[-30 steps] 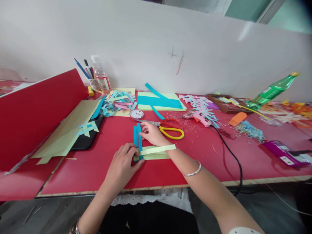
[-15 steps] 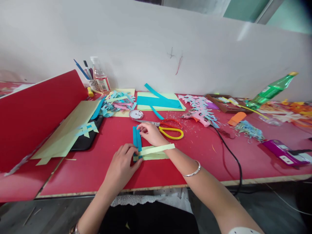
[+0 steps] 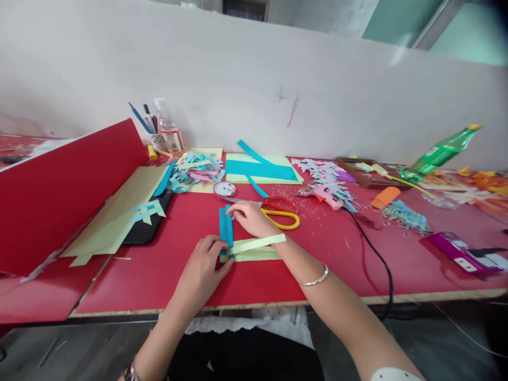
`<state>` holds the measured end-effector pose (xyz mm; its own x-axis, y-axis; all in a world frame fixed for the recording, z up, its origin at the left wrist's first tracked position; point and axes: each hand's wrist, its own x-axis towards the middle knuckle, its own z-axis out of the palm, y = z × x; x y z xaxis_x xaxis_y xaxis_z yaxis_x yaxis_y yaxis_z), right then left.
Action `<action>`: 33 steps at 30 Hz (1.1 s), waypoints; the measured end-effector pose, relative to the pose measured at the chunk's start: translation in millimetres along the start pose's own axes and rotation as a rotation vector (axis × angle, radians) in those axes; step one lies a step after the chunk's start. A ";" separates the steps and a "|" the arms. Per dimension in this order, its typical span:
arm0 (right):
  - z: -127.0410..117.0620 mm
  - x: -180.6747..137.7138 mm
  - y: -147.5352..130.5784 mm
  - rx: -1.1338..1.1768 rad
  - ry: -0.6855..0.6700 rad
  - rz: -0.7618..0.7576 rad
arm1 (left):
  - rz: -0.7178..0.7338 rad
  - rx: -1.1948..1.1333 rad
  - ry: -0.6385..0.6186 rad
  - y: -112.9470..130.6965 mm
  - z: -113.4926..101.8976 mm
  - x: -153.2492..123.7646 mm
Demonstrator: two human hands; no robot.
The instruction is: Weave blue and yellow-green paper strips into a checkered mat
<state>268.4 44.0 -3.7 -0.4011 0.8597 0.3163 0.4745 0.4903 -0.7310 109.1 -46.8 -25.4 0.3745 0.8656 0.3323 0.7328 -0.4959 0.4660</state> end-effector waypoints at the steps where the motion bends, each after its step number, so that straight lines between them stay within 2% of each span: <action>1: -5.8 0.9 -1.0 0.073 0.013 0.027 | 0.002 -0.004 0.000 -0.3 0.3 0.0; 3: -24.7 1.3 -6.7 0.207 0.078 0.051 | 0.007 -0.011 0.004 -0.5 0.7 -0.2; 5: -50.1 -2.8 -18.6 0.287 0.250 0.012 | 0.010 -0.012 0.010 0.0 0.8 -0.3; 7: -73.7 -13.4 -36.4 0.275 0.395 -0.053 | 0.019 -0.007 0.013 1.0 0.2 -0.1; 8: -81.8 -20.9 -46.6 0.239 0.401 -0.084 | 0.026 -0.006 0.011 1.3 -0.6 0.2; 10: -86.3 -38.3 -65.8 0.095 0.297 -0.131 | 0.042 -0.014 -0.005 1.0 -3.3 1.2; 13: -64.4 -63.3 -79.7 -0.165 -0.061 -0.159 | 0.081 -0.066 -0.068 -3.7 -10.5 2.9; 15: -39.2 -75.6 -76.0 -0.283 -0.167 -0.111 | 0.111 -0.119 -0.131 -9.2 -15.9 3.5; 18: -5.1 -86.1 -61.8 -0.400 -0.167 -0.046 | 0.128 -0.180 -0.206 -17.5 -21.7 3.4; 21: 12.3 -88.7 -52.5 -0.401 -0.117 -0.021 | 0.131 -0.187 -0.220 -22.1 -23.1 3.5; 33: 16.8 -88.2 -47.7 -0.393 -0.051 0.020 | 0.169 -0.155 -0.181 -23.2 -20.8 3.6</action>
<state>267.9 -57.6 -6.8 -0.4224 0.8661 0.2671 0.7422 0.4997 -0.4466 81.6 -33.6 -18.0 0.5891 0.7614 0.2706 0.5612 -0.6265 0.5409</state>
